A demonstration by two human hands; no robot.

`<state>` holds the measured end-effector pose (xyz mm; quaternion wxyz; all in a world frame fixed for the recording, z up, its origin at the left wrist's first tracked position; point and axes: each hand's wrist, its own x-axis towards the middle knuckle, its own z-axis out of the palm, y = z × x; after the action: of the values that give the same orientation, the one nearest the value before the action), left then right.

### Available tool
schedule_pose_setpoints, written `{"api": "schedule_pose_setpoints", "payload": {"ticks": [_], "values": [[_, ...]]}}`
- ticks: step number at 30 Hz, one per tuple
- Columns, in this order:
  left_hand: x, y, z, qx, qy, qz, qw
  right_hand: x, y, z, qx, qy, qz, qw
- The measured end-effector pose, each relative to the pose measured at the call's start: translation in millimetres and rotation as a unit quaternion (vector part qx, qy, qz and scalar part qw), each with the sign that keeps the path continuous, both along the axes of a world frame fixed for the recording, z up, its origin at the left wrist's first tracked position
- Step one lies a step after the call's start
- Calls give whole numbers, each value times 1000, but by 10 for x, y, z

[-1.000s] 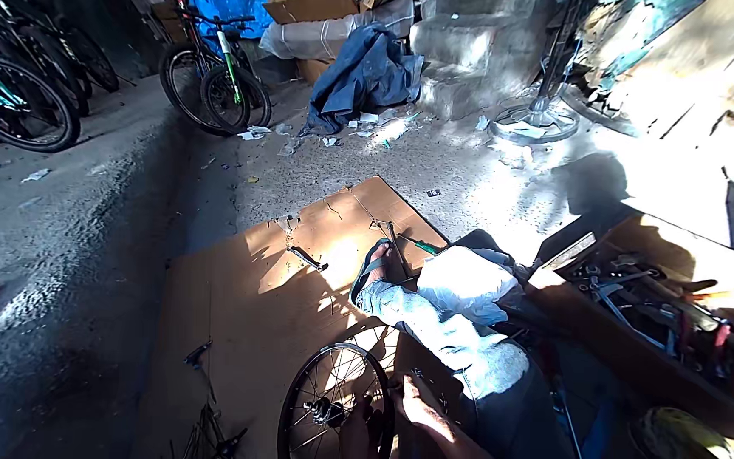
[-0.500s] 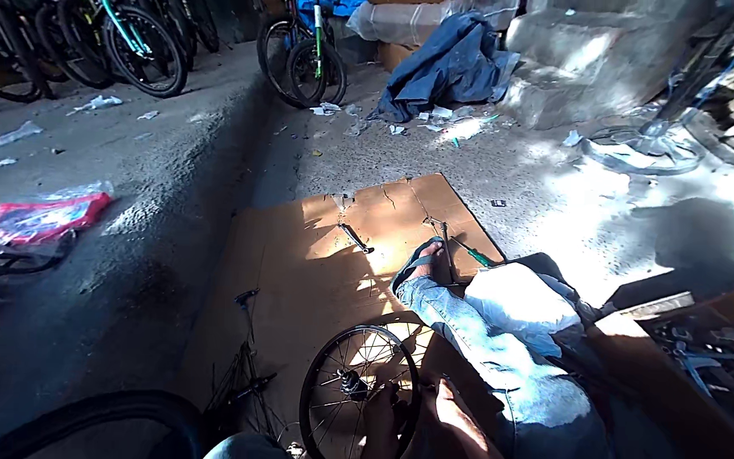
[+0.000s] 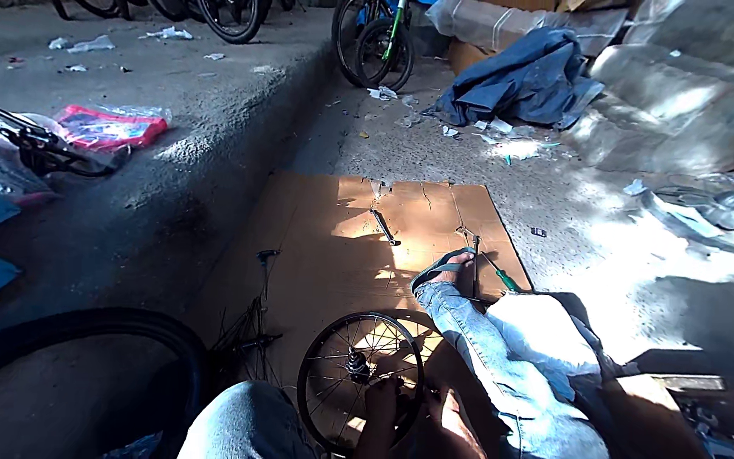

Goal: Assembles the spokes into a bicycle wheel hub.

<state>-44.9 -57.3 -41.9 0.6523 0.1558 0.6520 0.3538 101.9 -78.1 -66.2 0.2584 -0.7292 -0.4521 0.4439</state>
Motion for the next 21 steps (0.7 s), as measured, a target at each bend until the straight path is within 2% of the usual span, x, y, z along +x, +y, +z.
{"api": "schedule_pose_setpoints", "payload": {"ticks": [8,21], "values": [[-5,9,-29,-5,-4,7,1000,9,-21,11,16,75,-63,995],[-19,14,-39,10,-6,0,1000,-23,-13,83,13,67,-68,995]]}}
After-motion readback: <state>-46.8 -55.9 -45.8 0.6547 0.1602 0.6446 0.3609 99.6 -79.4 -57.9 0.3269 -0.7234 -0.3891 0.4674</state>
